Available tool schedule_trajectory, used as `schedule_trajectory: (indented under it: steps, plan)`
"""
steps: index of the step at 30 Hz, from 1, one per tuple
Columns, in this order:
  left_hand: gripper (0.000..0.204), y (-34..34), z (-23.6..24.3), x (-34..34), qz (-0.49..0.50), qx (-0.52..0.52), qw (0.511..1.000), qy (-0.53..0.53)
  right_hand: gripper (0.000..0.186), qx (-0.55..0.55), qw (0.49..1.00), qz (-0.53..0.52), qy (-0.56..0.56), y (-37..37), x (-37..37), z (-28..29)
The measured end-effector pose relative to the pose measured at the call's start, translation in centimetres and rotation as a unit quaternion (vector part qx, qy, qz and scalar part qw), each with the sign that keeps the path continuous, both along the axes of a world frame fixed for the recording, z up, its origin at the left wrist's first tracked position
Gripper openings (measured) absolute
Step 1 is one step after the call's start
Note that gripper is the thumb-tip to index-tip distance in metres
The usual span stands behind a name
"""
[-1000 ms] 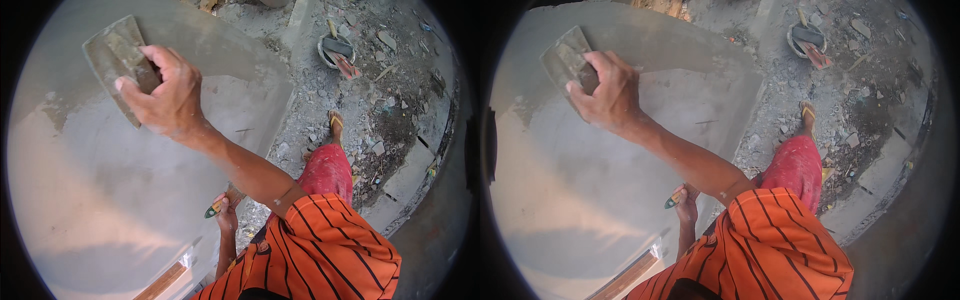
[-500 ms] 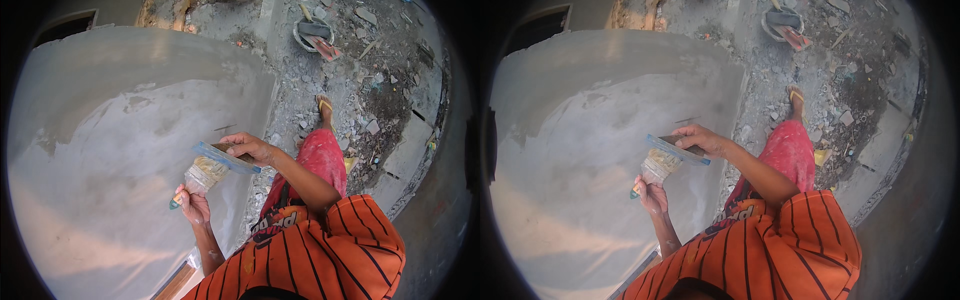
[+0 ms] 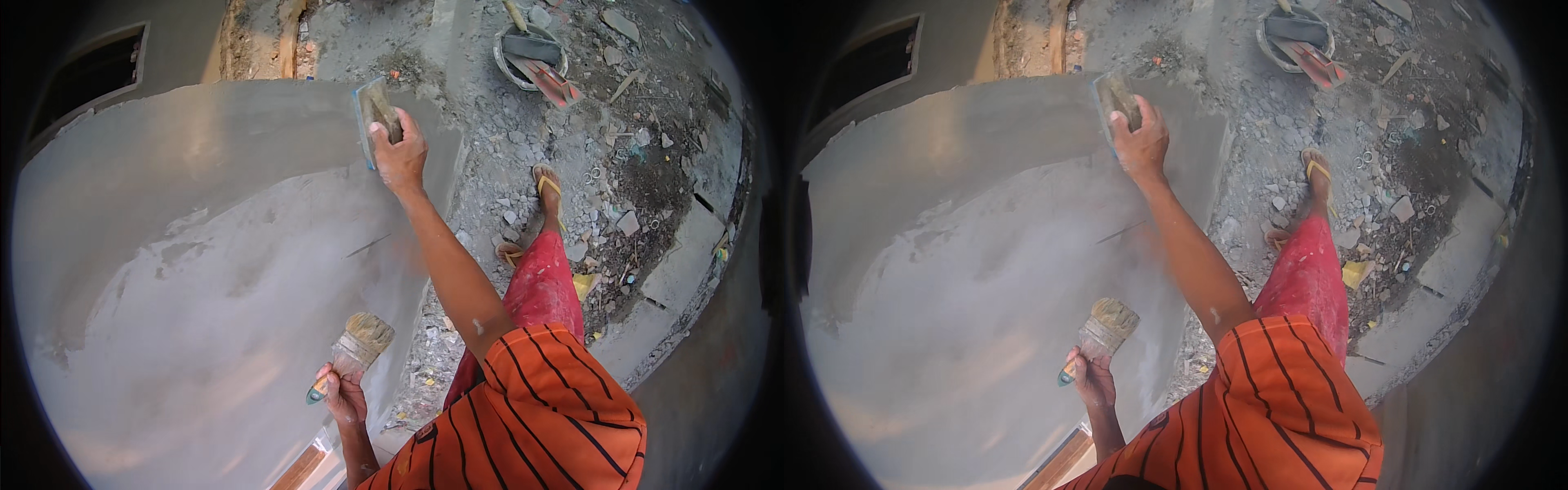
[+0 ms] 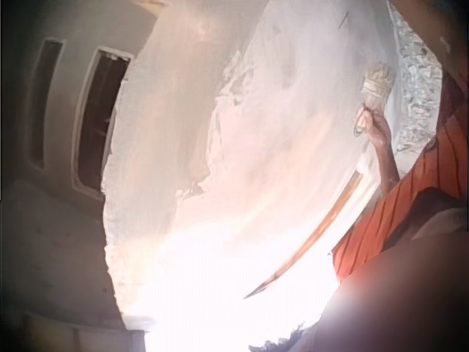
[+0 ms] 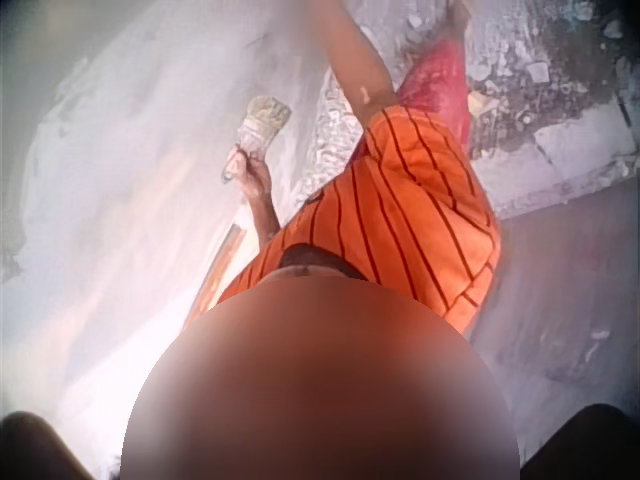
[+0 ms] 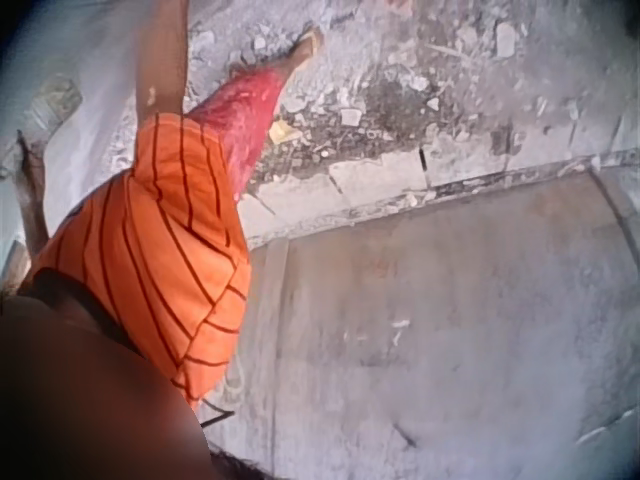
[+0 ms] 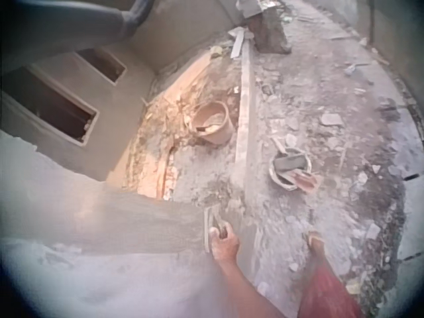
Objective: The person applies plaster to an exterior wall using a hawk and trowel, then smooths the surface with a float and brush. They repeatedly dip the float into a bucket of water and continue smoothing the wall in vertical strokes.
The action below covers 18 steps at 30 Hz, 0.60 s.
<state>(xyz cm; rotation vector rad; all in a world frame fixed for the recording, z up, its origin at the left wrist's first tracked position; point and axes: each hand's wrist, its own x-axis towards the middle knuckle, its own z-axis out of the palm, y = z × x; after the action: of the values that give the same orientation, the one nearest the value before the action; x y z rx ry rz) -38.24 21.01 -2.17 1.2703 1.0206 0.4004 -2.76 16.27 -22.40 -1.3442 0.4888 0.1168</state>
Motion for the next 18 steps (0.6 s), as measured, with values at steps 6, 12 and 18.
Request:
schedule_trajectory:
  steps: [6, 12, 18]
  plan:
    - [0.022, -0.7, -2.8, 1.6, -0.014, -0.035, 0.997, 0.06, 0.04, 0.151, 0.945, -0.137, 0.257, 1.0, 3.8, -18.6]
    - [0.026, -1.0, -3.1, -0.4, -0.006, -0.067, 0.997, 0.045, 0.033, 0.25, 0.968, -0.03, -0.025, 2.9, -1.5, 6.3]
    - [0.032, 0.4, -3.7, 1.6, -0.025, -0.032, 0.999, 0.023, 0.028, 0.125, 0.855, -0.056, -0.501, 4.3, -3.8, 30.4]
